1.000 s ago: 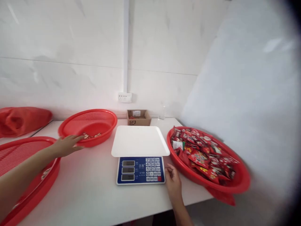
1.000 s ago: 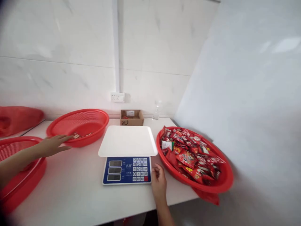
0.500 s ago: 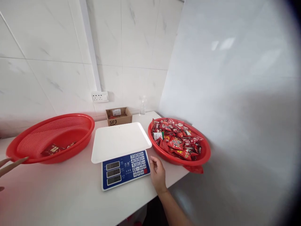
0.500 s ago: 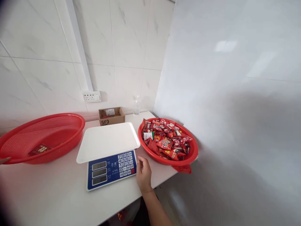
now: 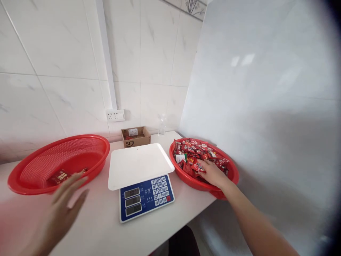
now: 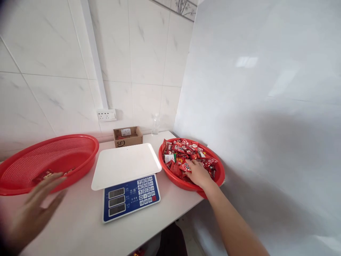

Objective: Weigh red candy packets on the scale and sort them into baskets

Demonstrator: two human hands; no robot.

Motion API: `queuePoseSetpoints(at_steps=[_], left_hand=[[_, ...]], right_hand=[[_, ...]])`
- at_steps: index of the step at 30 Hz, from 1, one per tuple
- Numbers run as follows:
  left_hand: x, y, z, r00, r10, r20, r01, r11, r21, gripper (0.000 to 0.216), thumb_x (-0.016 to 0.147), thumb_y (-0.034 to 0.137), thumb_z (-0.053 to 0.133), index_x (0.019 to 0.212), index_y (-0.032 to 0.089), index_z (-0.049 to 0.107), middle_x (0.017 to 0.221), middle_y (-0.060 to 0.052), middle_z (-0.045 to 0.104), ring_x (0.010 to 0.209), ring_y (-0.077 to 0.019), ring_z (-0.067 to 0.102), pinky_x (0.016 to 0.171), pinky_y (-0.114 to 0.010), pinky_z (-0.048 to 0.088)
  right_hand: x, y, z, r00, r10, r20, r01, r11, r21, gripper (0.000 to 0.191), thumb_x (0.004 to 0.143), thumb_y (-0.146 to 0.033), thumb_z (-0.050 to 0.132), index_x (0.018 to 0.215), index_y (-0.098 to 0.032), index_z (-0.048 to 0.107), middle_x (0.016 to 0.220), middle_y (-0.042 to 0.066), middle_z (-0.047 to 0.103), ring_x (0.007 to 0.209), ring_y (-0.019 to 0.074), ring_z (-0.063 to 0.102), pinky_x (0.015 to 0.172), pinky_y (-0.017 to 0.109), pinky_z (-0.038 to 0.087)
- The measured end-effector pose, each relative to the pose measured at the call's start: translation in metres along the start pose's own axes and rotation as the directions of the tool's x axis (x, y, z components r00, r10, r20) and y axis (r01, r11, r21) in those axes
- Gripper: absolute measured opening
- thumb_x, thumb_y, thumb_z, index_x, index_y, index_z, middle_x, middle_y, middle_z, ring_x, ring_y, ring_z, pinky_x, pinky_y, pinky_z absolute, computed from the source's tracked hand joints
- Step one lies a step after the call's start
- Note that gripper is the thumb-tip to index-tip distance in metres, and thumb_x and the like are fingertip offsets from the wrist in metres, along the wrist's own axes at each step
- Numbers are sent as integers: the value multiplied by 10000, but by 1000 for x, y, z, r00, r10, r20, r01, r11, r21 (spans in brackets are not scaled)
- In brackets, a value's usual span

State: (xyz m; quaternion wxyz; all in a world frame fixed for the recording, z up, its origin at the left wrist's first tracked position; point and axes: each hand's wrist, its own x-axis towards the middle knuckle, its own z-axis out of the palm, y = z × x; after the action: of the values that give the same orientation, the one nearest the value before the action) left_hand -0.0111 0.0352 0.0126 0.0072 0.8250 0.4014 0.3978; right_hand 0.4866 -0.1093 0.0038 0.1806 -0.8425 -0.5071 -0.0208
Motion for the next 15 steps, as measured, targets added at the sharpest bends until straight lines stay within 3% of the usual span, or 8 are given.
queuePoseSetpoints(at_steps=[1,2,4,6,9,12,15], left_hand=[[-1,9,20,985,73,-158,-78,997,-28,485,809,415,490,1277,500,398,1311,106,508,1133,-247,545,944,-416,454],[-2,18,39,970,147,-195,-159,986,-47,420,828,383,497,1248,387,481,1261,17,556,1080,-239,580,917,-392,478],[-5,33,70,955,224,-192,-240,969,-60,313,853,323,499,1151,252,561,1156,-69,607,1034,-223,604,878,-354,506],[-8,42,89,954,255,-159,-270,960,-78,255,866,288,493,1093,213,580,1118,-87,619,1023,-212,608,851,-331,522],[-14,40,99,955,263,-139,-278,955,-103,230,869,260,489,1073,214,583,1108,-83,620,1039,-216,596,862,-349,518],[-20,32,99,960,212,-181,-234,966,-109,247,864,256,489,1093,202,565,1121,-104,601,1093,-250,553,889,-404,494],[-25,27,98,971,140,-193,-162,981,-107,296,865,299,487,1133,184,535,1165,-135,562,1121,-279,515,880,-435,486]], right_hand=[[4,2,1,995,38,89,-32,997,-64,514,733,-246,580,1242,-194,534,1319,124,495,1115,304,519,871,410,420],[7,1,1,986,74,149,-57,992,-117,515,755,-236,553,1268,-207,511,1340,117,476,1101,298,534,846,392,430],[10,-2,-1,974,132,182,-99,979,-179,483,805,-208,470,1288,-230,489,1297,106,523,1058,284,567,798,366,440],[11,-5,-8,973,177,147,-146,970,-196,460,830,-181,401,1277,-233,495,1150,109,624,990,273,605,758,351,442],[13,-12,-25,965,253,75,-232,949,-213,466,859,-193,329,1310,-214,448,1013,118,672,928,263,630,730,342,442],[17,-31,-40,961,268,-70,-274,953,-125,471,879,-223,307,1339,-189,401,1073,123,652,1002,262,603,788,354,441],[21,-72,-39,974,142,-174,-126,987,102,446,873,-229,360,1312,-197,433,1101,105,646,1026,249,591,851,363,438]])
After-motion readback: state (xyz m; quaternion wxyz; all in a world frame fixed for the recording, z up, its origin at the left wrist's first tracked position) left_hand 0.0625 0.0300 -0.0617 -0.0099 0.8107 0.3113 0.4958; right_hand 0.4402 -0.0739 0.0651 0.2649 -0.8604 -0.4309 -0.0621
